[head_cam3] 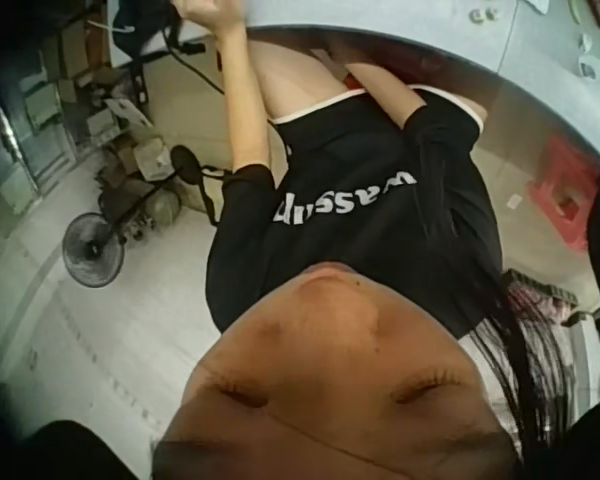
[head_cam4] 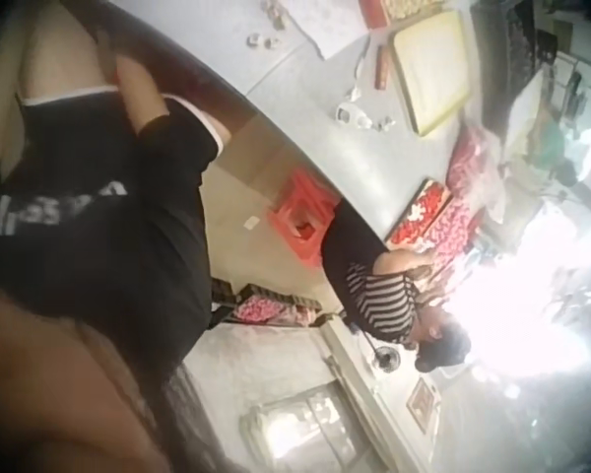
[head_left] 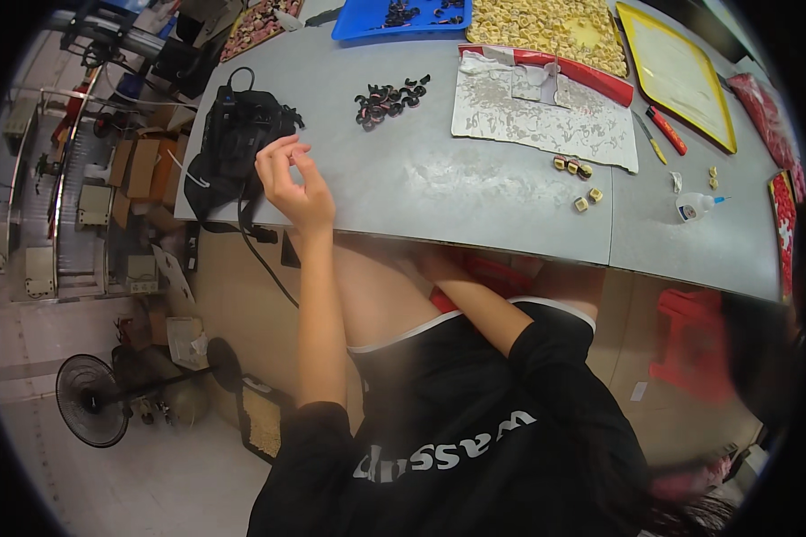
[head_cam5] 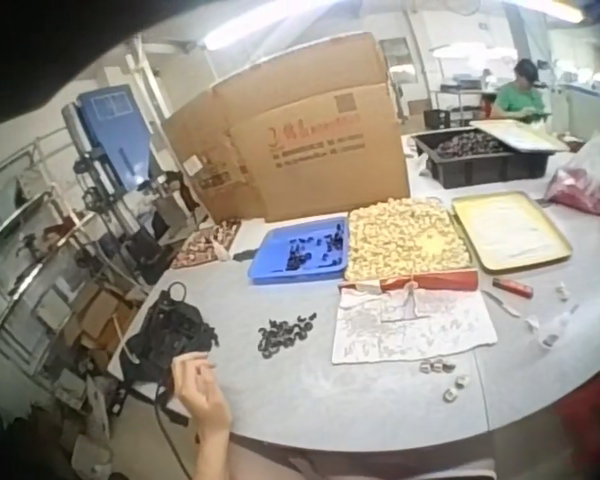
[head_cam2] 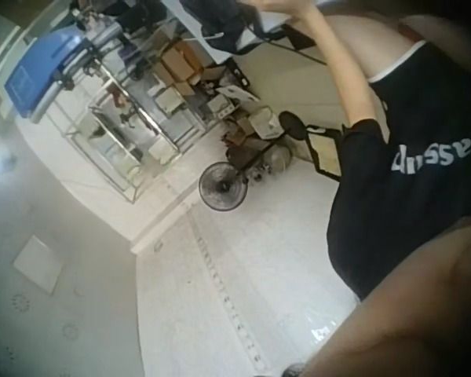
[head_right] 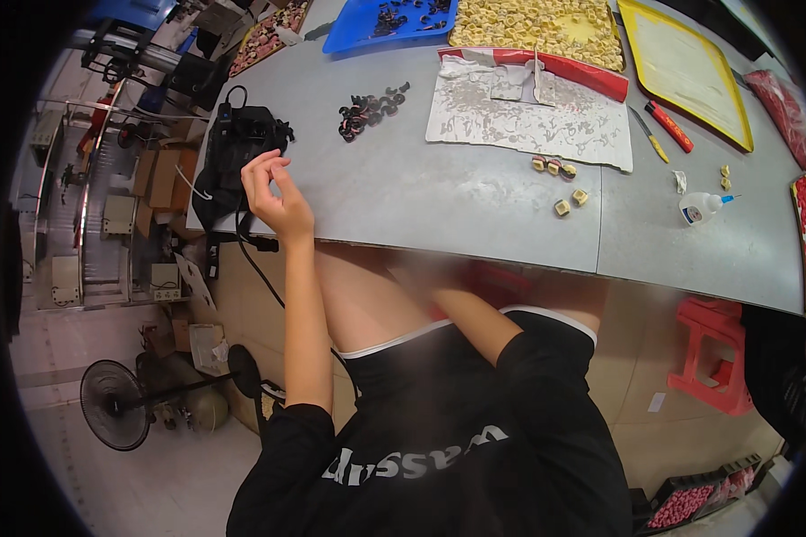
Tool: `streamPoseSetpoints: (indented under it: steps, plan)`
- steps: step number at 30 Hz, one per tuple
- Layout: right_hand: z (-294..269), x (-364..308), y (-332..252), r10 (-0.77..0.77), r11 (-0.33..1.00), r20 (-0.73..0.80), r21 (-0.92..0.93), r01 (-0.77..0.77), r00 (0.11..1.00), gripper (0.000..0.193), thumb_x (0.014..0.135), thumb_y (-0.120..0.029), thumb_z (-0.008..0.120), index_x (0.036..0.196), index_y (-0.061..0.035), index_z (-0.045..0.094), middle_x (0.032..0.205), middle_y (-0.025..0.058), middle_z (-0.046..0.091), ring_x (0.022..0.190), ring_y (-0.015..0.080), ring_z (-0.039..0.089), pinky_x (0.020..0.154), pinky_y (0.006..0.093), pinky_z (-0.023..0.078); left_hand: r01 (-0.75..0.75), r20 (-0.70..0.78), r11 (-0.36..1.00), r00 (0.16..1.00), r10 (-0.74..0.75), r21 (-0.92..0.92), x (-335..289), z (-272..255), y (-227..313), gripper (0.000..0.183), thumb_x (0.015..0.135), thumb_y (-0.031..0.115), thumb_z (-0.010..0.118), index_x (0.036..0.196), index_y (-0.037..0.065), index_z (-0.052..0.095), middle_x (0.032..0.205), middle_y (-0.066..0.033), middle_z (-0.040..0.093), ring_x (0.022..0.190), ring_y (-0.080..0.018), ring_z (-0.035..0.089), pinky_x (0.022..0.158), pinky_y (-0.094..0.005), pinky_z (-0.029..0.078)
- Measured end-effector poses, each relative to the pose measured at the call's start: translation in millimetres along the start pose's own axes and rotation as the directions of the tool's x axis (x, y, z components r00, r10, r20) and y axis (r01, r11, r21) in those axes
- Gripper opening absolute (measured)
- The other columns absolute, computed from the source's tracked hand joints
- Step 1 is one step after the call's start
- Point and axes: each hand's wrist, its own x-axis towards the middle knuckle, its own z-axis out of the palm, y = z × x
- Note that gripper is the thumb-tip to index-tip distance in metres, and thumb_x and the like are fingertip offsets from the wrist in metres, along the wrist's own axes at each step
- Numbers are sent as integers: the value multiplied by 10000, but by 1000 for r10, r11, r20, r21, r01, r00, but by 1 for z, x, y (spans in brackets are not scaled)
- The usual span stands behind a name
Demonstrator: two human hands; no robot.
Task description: The worker is gluing small plastic and metal components together at a workbench in a factory environment.
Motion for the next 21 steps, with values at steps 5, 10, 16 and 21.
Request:
streamPoseSetpoints:
  steps: [5, 10, 16, 21]
  plan:
    - [-5, 0, -7, 14, 998, 8, 56, -14, 1000, 231, 954, -155, 526, 1117, -46, 651, 1143, 124, 637, 940, 249, 620, 844, 371, 517, 3, -9, 1000, 1000, -3, -30, 4, -2, 0, 121, 865, 79, 513, 799, 13, 590, 962, -110, 619, 849, -238, 543, 712, -335, 445]
    - [-15, -13, 4, 2, 992, 5, 122, -2, 1000, 239, 956, -161, 521, 1125, -44, 645, 1143, 126, 635, 939, 248, 616, 848, 372, 514, 31, -19, 999, 999, -32, -30, -2, -3, -1, 117, 862, 67, 510, 797, 15, 592, 953, -100, 622, 836, -234, 539, 709, -337, 443]
    - [-6, -2, -14, 63, 979, 16, 193, -65, 998, 248, 959, -168, 515, 1134, -42, 638, 1144, 129, 631, 939, 248, 613, 852, 373, 511, 24, -18, 1000, 1000, -24, 7, 5, -7, 3, 180, 915, 83, 495, 802, -6, 604, 964, -113, 626, 884, -237, 591, 752, -323, 468]
    - [-23, -16, 7, 60, 966, 15, 252, -62, 998, 256, 960, -173, 510, 1142, -40, 632, 1144, 132, 628, 939, 247, 609, 855, 375, 508, 71, -12, 997, 997, -71, -1, -2, -6, -7, 178, 913, 87, 500, 816, -12, 612, 959, -108, 626, 894, -232, 599, 781, -329, 479]
